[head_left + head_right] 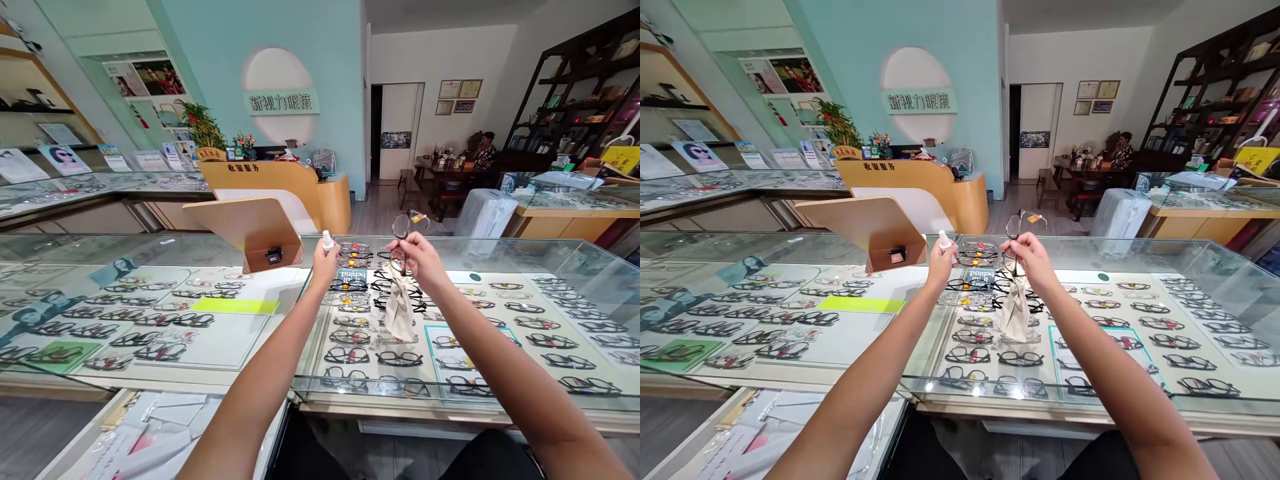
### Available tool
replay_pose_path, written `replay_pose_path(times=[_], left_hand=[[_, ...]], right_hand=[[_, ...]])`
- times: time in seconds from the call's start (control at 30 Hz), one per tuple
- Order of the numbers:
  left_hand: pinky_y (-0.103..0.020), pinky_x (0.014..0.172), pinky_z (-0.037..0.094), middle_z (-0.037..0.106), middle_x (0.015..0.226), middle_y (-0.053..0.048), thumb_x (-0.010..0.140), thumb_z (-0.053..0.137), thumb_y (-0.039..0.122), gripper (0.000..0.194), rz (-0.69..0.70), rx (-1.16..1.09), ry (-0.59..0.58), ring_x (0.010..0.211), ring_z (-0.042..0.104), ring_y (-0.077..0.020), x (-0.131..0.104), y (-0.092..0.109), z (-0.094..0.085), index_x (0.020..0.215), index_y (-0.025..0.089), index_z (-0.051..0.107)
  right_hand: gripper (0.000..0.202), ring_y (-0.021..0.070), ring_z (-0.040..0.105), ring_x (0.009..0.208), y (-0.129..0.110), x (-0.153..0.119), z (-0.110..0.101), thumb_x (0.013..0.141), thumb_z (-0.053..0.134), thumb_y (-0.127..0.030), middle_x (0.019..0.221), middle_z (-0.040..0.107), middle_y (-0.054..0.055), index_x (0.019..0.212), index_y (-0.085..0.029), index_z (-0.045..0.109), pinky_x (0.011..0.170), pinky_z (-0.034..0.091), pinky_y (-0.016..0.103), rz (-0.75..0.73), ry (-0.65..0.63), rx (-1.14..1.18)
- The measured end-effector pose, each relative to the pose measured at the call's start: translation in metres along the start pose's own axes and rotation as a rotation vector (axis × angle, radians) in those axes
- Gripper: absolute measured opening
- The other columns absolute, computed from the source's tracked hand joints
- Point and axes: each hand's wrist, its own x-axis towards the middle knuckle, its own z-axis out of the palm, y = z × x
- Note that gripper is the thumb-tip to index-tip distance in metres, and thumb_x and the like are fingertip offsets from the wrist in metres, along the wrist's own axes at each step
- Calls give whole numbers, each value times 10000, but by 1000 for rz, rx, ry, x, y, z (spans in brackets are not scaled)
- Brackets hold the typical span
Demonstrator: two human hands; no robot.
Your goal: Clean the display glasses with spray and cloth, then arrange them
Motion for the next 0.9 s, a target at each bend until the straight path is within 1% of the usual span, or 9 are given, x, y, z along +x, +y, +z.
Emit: replay_pose_path(times=[0.17, 0.27, 0.37, 0.47, 0.53, 0.6, 0.67, 0.8, 0.9], left_hand=[[-227, 425, 279, 468, 680, -3, 832, 468, 1034, 799, -225, -265, -434, 573, 459, -148, -32, 36, 22, 764, 239, 514], [-211, 396, 204, 346, 583, 31, 718, 498, 1140, 905, -409, -494, -708, 511, 355, -122, -45, 51, 23, 644, 239, 457], [-218, 396, 190, 308, 554, 32, 719, 499, 1142, 913, -468, -574, -800, 500, 329, -124, -51, 59, 22, 601, 239, 442], [-253, 445, 293, 390, 602, -3, 784, 522, 1072, 864, -358, -549, -726, 562, 411, -154, -55, 62, 23, 613, 225, 519], [-298, 549, 424, 500, 692, -30, 840, 614, 949, 757, -191, -446, -581, 647, 489, -173, -58, 62, 26, 670, 212, 607], [-331, 670, 494, 572, 797, -40, 897, 658, 813, 621, -44, -313, -429, 728, 532, -185, -63, 60, 29, 740, 212, 649], [-350, 738, 506, 586, 840, -35, 940, 623, 735, 536, 46, -185, -339, 771, 542, -196, -67, 58, 32, 780, 223, 632], [-384, 814, 492, 597, 833, -33, 953, 601, 688, 473, 188, 59, -250, 822, 556, -226, -72, 54, 34, 802, 241, 572], [-385, 814, 480, 597, 854, -37, 977, 564, 719, 494, 200, 95, -225, 849, 565, -238, -72, 54, 33, 834, 246, 568]], right_hand=[[597, 216, 765, 1015, 24, -26, -9, 756, 1015, -656, 986, 846, 31, 868, -269, 575, 1079, 585, 398, 89, 3, -4], [561, 222, 770, 1048, 26, -33, -5, 802, 994, -649, 1002, 847, 21, 885, -274, 586, 1093, 574, 401, 97, -25, 17], [533, 228, 771, 1044, 26, -37, 0, 837, 974, -643, 1009, 841, 23, 900, -275, 592, 1078, 574, 402, 106, -68, 13], [532, 239, 769, 1042, 27, -41, 2, 852, 955, -653, 1006, 837, 36, 899, -273, 586, 1079, 572, 410, 123, -92, -5], [530, 246, 766, 1050, 28, -43, 3, 855, 948, -657, 1010, 839, 43, 895, -273, 585, 1099, 564, 424, 141, -103, -6], [523, 249, 762, 1049, 31, -45, 4, 854, 948, -656, 1014, 843, 42, 894, -274, 594, 1106, 557, 435, 156, -109, -4], [504, 249, 755, 1041, 33, -47, 6, 863, 941, -651, 1009, 838, 33, 895, -276, 607, 1095, 554, 439, 159, -118, -13], [441, 246, 733, 998, 37, -50, 10, 910, 906, -619, 956, 790, 7, 894, -285, 618, 1052, 550, 433, 124, -139, -43], [449, 258, 734, 1001, 34, -51, 12, 903, 904, -622, 950, 788, 10, 891, -285, 607, 1056, 550, 446, 127, -146, -43]])
